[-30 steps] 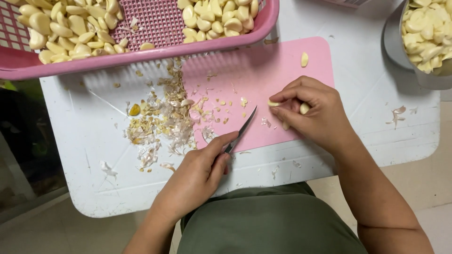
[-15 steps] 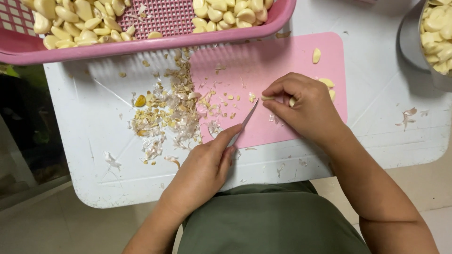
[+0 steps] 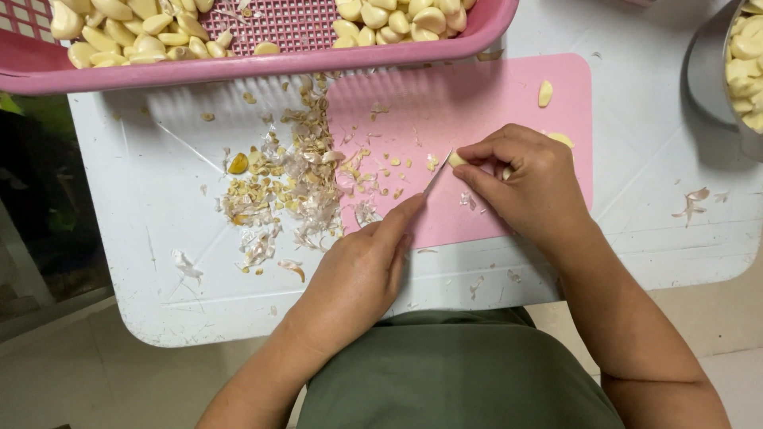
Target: Trimming the ends of garlic cloves and peeling them using a small knife on a cutting board.
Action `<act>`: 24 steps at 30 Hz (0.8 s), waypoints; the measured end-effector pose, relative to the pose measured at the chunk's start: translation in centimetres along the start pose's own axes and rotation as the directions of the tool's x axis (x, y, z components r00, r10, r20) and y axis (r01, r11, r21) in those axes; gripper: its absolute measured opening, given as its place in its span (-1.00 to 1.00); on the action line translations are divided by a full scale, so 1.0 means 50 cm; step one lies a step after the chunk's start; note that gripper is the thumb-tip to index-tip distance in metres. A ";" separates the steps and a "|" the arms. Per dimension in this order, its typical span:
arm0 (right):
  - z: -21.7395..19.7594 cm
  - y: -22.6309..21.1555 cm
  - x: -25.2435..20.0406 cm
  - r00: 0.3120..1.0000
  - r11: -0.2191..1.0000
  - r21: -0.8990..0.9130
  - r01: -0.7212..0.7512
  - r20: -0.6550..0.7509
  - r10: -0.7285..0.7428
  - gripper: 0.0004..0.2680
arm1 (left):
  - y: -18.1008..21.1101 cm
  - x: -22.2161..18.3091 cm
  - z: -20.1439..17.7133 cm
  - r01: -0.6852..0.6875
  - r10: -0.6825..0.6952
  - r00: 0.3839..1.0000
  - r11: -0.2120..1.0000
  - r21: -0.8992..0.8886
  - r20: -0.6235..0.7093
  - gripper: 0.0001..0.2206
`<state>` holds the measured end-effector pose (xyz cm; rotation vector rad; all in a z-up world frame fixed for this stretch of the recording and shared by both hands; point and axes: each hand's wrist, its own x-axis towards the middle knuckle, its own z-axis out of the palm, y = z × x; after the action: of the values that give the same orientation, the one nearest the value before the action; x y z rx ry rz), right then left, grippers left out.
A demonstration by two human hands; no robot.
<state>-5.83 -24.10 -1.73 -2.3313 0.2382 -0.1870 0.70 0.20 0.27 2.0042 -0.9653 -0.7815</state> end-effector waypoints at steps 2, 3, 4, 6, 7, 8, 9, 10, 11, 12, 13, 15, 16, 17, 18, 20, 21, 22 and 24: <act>0.000 -0.002 0.000 1.000 1.000 0.020 -0.020 0.005 0.020 -0.90 | -0.004 0.001 0.004 0.019 -0.019 1.000 1.000 0.022 0.006 -0.56; 0.000 -0.003 0.000 0.999 0.998 0.040 -0.040 0.011 0.039 -0.89 | -0.005 0.001 0.006 0.037 -0.037 0.999 0.998 0.046 0.011 -0.56; 0.000 -0.003 0.001 0.999 0.998 0.042 -0.039 0.012 0.038 -0.89 | -0.002 0.002 0.002 0.038 -0.039 0.999 0.998 0.046 0.011 -0.56; -0.001 -0.001 0.001 1.000 0.999 0.034 -0.022 0.015 0.021 -0.89 | 0.005 0.004 -0.007 0.102 -0.108 0.991 0.992 0.072 0.084 -0.47; -0.001 -0.004 0.002 1.000 0.999 0.035 -0.022 0.015 0.022 -0.89 | 0.004 0.004 -0.009 0.103 -0.109 0.990 0.992 0.072 0.085 -0.47; -0.002 -0.007 0.003 1.000 0.998 0.053 -0.024 0.018 0.023 -0.90 | 0.003 0.005 -0.010 0.102 -0.112 0.988 0.990 0.099 0.102 -0.44; -0.003 -0.009 0.005 0.999 0.997 0.071 -0.026 0.021 0.025 -0.90 | 0.002 0.006 -0.012 0.100 -0.115 0.986 0.987 0.125 0.119 -0.40; -0.003 -0.010 0.005 0.999 0.997 0.072 -0.027 0.020 0.026 -0.90 | 0.006 0.008 -0.019 0.100 -0.115 0.986 0.987 0.126 0.121 -0.40; -0.004 -0.011 0.006 0.998 0.995 0.085 -0.054 0.030 0.051 -0.91 | 0.011 0.011 -0.026 0.091 -0.113 0.982 0.985 0.147 0.149 -0.36; -0.004 -0.012 0.006 0.996 0.992 0.097 -0.080 0.040 0.076 -0.91 | 0.015 0.014 -0.033 0.081 -0.111 0.978 0.983 0.167 0.178 -0.31; -0.006 -0.012 0.007 0.996 0.992 0.098 -0.081 0.039 0.077 -0.91 | 0.020 0.019 -0.035 0.080 -0.110 0.978 0.983 0.168 0.179 -0.31; -0.007 -0.011 0.010 0.994 0.987 0.128 -0.096 0.061 0.088 -0.90 | 0.030 0.029 -0.040 0.115 -0.167 0.956 0.969 0.218 0.242 -0.30; -0.007 -0.010 0.009 0.995 0.987 0.129 -0.093 0.060 0.085 -0.90 | 0.029 0.034 -0.035 0.115 -0.168 0.956 0.969 0.219 0.239 -0.30; -0.006 -0.008 0.008 0.994 0.987 0.124 -0.098 0.062 0.090 -0.90 | 0.028 0.039 -0.029 0.107 -0.164 0.958 0.966 0.236 0.235 -0.33; -0.006 -0.007 0.007 0.994 0.988 0.119 -0.102 0.063 0.095 -0.90 | 0.026 0.043 -0.025 0.099 -0.159 0.960 0.963 0.252 0.230 -0.35; -0.002 -0.003 0.005 0.998 0.995 0.087 -0.054 0.047 0.050 -0.90 | 0.025 0.039 -0.020 0.098 -0.159 0.965 0.956 0.275 0.207 -0.35; -0.002 0.000 0.003 0.999 0.999 0.053 -0.009 0.034 0.007 -0.91 | 0.026 0.039 -0.016 0.097 -0.158 0.970 0.950 0.296 0.186 -0.34; 0.000 -0.003 0.003 1.000 0.999 0.052 -0.009 0.028 0.008 -0.91 | 0.021 0.033 -0.019 0.093 -0.154 0.970 0.950 0.299 0.188 -0.34; -0.006 -0.004 0.005 0.996 0.996 0.018 0.082 0.037 -0.083 -0.91 | 0.014 0.031 -0.025 0.082 -0.119 0.978 0.974 0.211 0.171 -0.28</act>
<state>-5.63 -24.21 -1.36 -2.3280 0.1213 -0.1842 2.22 -0.90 1.21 2.2005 -1.0924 -0.9704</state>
